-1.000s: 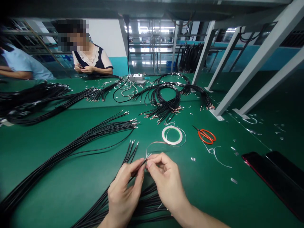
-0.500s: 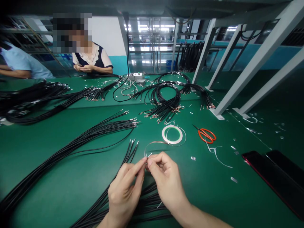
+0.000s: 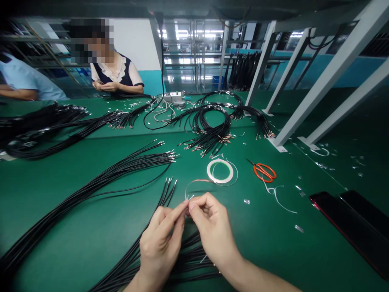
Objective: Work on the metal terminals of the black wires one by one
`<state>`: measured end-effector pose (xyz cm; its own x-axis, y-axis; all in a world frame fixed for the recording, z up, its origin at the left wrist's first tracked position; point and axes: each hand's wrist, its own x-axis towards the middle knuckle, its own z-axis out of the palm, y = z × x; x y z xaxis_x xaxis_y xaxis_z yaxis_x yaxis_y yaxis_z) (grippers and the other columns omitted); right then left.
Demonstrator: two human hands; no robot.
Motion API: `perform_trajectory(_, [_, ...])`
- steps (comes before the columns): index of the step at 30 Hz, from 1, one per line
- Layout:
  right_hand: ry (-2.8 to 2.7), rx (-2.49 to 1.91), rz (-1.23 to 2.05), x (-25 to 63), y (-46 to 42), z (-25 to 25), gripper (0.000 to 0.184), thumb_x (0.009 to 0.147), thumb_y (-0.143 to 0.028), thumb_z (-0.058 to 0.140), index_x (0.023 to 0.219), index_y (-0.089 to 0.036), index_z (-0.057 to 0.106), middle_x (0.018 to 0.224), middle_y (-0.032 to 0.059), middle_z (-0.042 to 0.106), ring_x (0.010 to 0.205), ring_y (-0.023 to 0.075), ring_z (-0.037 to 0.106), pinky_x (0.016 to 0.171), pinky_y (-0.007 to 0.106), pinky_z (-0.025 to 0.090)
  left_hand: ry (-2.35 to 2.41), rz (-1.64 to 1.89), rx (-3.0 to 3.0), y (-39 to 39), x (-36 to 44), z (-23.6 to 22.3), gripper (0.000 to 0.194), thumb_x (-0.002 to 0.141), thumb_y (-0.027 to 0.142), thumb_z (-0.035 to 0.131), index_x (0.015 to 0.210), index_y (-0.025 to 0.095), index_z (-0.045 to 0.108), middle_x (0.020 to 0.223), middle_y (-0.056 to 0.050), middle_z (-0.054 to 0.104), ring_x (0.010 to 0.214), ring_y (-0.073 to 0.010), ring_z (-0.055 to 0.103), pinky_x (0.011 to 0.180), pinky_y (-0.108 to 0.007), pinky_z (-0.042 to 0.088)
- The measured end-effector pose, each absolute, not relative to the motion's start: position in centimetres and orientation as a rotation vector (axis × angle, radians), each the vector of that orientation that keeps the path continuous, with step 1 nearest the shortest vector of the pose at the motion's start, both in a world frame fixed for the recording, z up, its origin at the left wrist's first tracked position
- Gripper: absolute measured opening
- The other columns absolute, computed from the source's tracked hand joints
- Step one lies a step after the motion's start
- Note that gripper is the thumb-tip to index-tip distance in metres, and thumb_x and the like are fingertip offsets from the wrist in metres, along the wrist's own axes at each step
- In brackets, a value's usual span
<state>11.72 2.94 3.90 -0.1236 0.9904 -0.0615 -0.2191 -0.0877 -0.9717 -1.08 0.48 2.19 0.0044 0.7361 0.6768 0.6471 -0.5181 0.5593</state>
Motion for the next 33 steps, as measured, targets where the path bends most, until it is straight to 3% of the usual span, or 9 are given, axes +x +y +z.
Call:
perform_trajectory(18, [-1.116, -1.046, 1.423, 11.84, 3.19, 4.15, 0.017, 0.085, -0.033, 0.068, 0.078, -0.019, 0.065, 0.077, 0.0017, 0.069, 0.076, 0.0170, 0.064, 0.074, 0.028, 0.051, 1.477, 1.580, 2.079, 0.48, -1.03, 2.36, 0.041, 0.085, -0.001, 0.058, 0.123, 0.016, 0.061, 0.085, -0.006, 0.065, 0.071, -0.0144, 0.062, 0.066, -0.024, 0.054])
perform_trajectory(33, [-1.137, -1.021, 1.434, 11.90, 3.20, 4.26, 0.016, 0.089, -0.031, 0.064, 0.079, -0.018, 0.063, 0.076, 0.0008, 0.068, 0.076, 0.0152, 0.062, 0.074, 0.026, 0.050, 1.423, 1.542, 2.048, 0.36, -0.94, 2.49, 0.040, 0.088, -0.001, 0.055, 0.123, 0.016, 0.061, 0.080, -0.002, 0.054, 0.070, -0.0118, 0.056, 0.065, -0.022, 0.050])
